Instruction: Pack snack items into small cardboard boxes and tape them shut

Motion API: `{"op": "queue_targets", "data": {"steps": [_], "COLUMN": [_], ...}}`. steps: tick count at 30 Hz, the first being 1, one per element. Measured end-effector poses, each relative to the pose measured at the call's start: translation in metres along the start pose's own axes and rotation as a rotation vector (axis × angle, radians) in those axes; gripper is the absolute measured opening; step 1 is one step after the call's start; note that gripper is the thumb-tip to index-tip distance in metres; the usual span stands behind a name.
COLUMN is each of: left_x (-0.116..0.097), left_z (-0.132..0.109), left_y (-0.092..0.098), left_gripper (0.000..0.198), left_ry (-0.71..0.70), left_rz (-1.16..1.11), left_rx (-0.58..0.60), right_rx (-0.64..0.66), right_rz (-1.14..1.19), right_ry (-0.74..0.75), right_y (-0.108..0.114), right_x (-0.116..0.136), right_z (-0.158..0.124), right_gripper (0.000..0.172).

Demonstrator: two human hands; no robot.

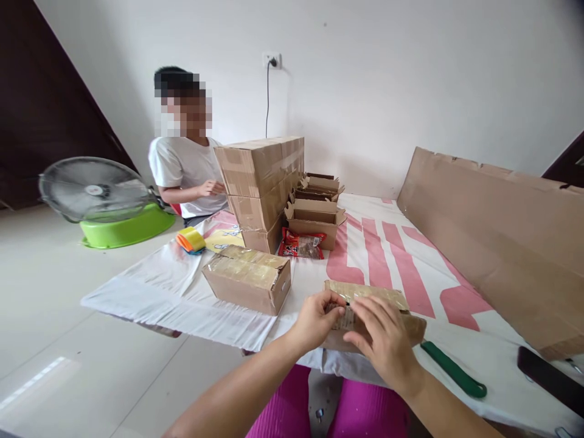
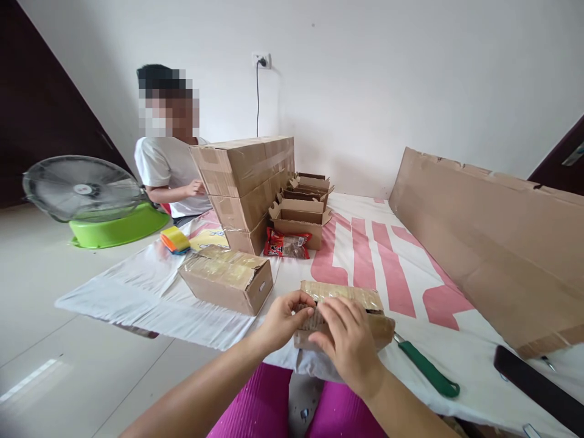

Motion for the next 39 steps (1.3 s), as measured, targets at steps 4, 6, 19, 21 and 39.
{"op": "queue_targets", "data": {"steps": [4, 6, 19, 21, 39], "left_x": [0.001, 0.002, 0.002, 0.004, 0.036], "left_z": [-0.005, -0.007, -0.002, -0.001, -0.076], "left_y": [0.002, 0.004, -0.001, -0.001, -0.011], "left_gripper": [0.013, 0.020, 0.027, 0.021, 0.014], "left_ry": [-0.059, -0.054, -0.004, 0.002, -0.951], "left_rz": [-0.108, -0.170, -0.339, -0.301, 0.707], "left_rx": [0.049, 0.059, 0.022, 0.026, -0.045], "right_rx": [0.325, 0.384, 0.404, 0.529, 0.060], "right_rz": [0.017, 0.057, 0.163, 0.201, 0.006], "right_ry": [-0.283, -0.326, -0.266, -0.281, 0.055], "right_y": [-0.015, -0.013, -0.010, -0.006, 0.004], "right_x": [-0.003, -0.005, -0.011, -0.013, 0.000], "right_z": [0.022, 0.028, 0.025, 0.028, -0.050], "right_gripper": [0.013, 0.022, 0.029, 0.019, 0.019]}}
Point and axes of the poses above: each hand's wrist, its own z-axis towards the middle knuckle, its own y-axis out of the back of the hand, x = y × z, the point moved 1 cm from there along z, towards the middle knuckle, and after that the axes turned 12 degrees about -y, right-handed, at the moved point
